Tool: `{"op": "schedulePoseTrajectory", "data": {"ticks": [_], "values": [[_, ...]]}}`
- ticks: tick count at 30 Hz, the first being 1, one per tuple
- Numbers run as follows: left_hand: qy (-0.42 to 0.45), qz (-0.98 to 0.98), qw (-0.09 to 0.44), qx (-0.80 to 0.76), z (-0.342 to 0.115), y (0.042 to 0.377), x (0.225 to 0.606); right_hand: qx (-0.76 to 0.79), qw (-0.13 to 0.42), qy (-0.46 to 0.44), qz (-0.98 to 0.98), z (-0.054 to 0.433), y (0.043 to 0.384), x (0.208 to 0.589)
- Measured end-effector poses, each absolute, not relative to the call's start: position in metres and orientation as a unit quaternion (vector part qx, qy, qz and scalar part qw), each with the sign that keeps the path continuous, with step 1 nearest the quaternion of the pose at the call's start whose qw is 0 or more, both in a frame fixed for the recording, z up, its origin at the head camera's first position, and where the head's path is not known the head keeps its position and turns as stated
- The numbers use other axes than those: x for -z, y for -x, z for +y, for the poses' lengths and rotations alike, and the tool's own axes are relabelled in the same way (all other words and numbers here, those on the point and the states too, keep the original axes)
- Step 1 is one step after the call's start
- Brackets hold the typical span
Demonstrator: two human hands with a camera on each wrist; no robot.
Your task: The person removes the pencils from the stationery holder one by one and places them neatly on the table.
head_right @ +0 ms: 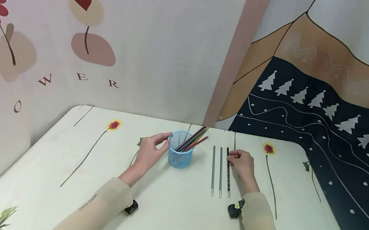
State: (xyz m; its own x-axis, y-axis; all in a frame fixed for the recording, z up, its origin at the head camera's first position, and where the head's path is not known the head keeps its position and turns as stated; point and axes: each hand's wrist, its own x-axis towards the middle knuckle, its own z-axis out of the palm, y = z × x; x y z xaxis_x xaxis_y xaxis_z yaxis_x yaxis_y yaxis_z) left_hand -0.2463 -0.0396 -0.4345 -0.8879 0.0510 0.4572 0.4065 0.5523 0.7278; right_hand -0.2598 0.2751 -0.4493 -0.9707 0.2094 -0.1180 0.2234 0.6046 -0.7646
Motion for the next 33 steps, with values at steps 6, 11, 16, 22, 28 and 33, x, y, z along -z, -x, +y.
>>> {"op": "schedulePoseTrajectory", "data": {"ticks": [6, 11, 16, 22, 28, 33], "values": [[0.126, -0.860, 0.185, 0.459, -0.040, 0.247, 0.432, 0.421, 0.006, -0.101, 0.901, 0.275, 0.262, 0.446], [0.126, -0.861, 0.179, 0.459, -0.040, 0.246, 0.430, 0.418, 0.009, -0.100, 0.903, 0.276, 0.262, 0.444], [0.128, -0.861, 0.176, 0.459, -0.037, 0.247, 0.431, 0.445, 0.006, -0.108, 0.889, 0.282, 0.258, 0.442], [0.126, -0.858, 0.172, 0.466, -0.036, 0.247, 0.431, 0.478, 0.006, -0.119, 0.870, 0.287, 0.251, 0.438], [0.126, -0.851, 0.172, 0.480, -0.036, 0.246, 0.432, 0.491, -0.001, -0.127, 0.862, 0.285, 0.247, 0.437], [0.131, -0.849, 0.167, 0.484, -0.037, 0.246, 0.434, 0.503, -0.013, -0.136, 0.853, 0.282, 0.244, 0.434]]}}
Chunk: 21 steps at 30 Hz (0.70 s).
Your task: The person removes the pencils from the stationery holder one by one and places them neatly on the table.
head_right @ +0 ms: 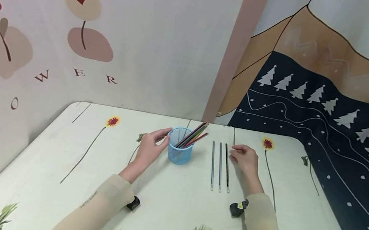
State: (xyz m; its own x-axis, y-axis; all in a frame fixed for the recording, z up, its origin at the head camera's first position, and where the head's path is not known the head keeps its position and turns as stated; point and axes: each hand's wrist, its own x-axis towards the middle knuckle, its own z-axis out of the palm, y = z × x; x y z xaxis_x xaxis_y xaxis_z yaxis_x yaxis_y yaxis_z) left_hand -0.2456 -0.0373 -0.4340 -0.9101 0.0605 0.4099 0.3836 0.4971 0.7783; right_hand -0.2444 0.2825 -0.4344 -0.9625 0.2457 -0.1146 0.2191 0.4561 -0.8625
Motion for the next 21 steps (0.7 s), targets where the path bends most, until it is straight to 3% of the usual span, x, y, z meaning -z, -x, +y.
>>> {"op": "schedulePoseTrajectory", "data": {"ticks": [21], "values": [[0.131, -0.847, 0.164, 0.488, -0.035, 0.245, 0.431, -0.555, 0.058, 0.109, -0.822, 0.265, 0.237, 0.422]]}}
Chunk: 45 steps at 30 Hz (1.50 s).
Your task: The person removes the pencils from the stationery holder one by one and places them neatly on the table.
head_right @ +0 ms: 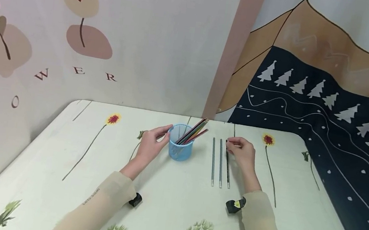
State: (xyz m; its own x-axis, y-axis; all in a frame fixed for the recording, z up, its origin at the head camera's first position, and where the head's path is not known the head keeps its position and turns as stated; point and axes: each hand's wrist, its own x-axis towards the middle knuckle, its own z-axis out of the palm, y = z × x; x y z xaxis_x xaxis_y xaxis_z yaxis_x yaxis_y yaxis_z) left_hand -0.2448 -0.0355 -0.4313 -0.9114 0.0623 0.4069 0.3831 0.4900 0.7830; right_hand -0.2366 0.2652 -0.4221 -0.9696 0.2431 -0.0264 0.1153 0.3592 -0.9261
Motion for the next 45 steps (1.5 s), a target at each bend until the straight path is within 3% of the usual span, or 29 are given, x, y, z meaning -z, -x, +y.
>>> {"op": "schedulePoseTrajectory", "data": {"ticks": [25, 45], "values": [[0.122, -0.848, 0.156, 0.492, -0.036, 0.246, 0.434, -0.568, 0.044, 0.098, -0.816, 0.239, 0.226, 0.407], [0.121, -0.849, 0.156, 0.490, -0.034, 0.245, 0.433, -0.594, 0.028, 0.035, -0.803, 0.209, 0.220, 0.399]]}}
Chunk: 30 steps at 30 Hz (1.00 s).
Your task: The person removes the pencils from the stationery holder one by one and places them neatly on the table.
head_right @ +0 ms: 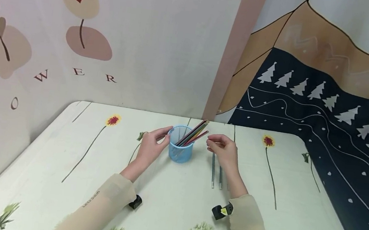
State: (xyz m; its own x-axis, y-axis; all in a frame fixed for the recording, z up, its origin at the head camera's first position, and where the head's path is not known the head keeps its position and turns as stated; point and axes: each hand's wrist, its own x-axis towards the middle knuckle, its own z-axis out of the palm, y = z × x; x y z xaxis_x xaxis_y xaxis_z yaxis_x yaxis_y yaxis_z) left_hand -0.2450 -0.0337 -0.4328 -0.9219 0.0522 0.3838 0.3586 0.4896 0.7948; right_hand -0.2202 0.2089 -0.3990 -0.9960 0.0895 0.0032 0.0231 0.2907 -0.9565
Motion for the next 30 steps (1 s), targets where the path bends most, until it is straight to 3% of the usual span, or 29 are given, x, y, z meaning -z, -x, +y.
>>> {"op": "schedulePoseTrajectory", "data": {"ticks": [30], "values": [[0.118, -0.858, 0.150, 0.477, -0.035, 0.244, 0.432, -0.610, 0.005, 0.012, -0.792, 0.183, 0.219, 0.396]]}}
